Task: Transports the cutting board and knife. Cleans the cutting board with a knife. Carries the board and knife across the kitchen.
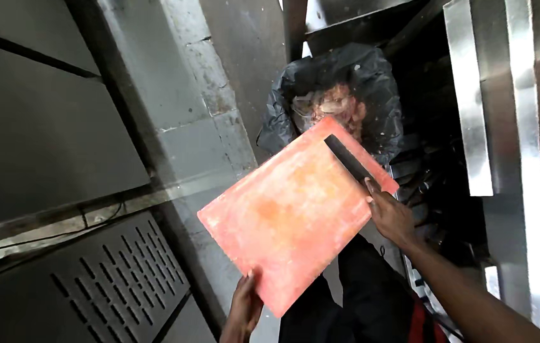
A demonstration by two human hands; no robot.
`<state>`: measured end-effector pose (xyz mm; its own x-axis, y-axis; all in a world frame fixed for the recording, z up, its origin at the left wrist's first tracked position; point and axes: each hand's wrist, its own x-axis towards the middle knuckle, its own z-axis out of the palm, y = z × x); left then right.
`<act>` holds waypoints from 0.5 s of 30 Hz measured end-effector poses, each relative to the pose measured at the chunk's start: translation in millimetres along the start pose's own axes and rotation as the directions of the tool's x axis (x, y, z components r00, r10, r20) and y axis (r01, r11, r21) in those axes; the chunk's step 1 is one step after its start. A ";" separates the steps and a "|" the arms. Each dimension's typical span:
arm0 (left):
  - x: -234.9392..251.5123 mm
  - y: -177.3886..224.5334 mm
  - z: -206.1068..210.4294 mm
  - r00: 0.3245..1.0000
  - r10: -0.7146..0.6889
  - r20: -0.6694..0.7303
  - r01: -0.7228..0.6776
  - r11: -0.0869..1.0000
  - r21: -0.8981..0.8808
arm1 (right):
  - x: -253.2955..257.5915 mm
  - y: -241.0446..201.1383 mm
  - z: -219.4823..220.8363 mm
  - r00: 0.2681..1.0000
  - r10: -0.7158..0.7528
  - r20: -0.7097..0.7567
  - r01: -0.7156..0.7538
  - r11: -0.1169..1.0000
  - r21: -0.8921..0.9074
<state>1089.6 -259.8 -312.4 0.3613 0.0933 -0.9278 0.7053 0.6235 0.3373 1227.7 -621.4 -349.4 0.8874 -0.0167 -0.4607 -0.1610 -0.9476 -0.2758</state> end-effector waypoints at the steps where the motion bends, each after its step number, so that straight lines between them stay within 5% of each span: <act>1: 4.1 6.7 7.7 1.000 -0.006 0.004 0.006 1.000 0.029 | -3.5 1.4 5.2 0.999 -0.029 -0.031 0.028 0.999 -0.022; 7: 12.2 37.0 12.2 0.984 -0.044 0.173 0.029 0.995 0.091 | -0.3 2.9 7.2 0.974 -0.162 -0.160 0.160 0.987 -0.026; 11: 12.9 39.5 -10.2 0.912 -0.037 0.409 -0.018 0.991 0.129 | 2.1 2.6 5.2 0.964 -0.206 -0.167 0.201 0.978 -0.048; 15: 5.2 32.8 4.6 0.940 -0.049 0.337 0.022 0.996 0.085 | 7.4 -0.4 -2.5 0.966 -0.224 -0.125 0.225 0.974 -0.009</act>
<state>1117.5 -242.4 -305.5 0.5104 -0.2048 -0.8352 0.7624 0.5571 0.3293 1235.4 -622.0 -350.6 0.9479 0.1562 -0.2776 0.0465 -0.9300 -0.3647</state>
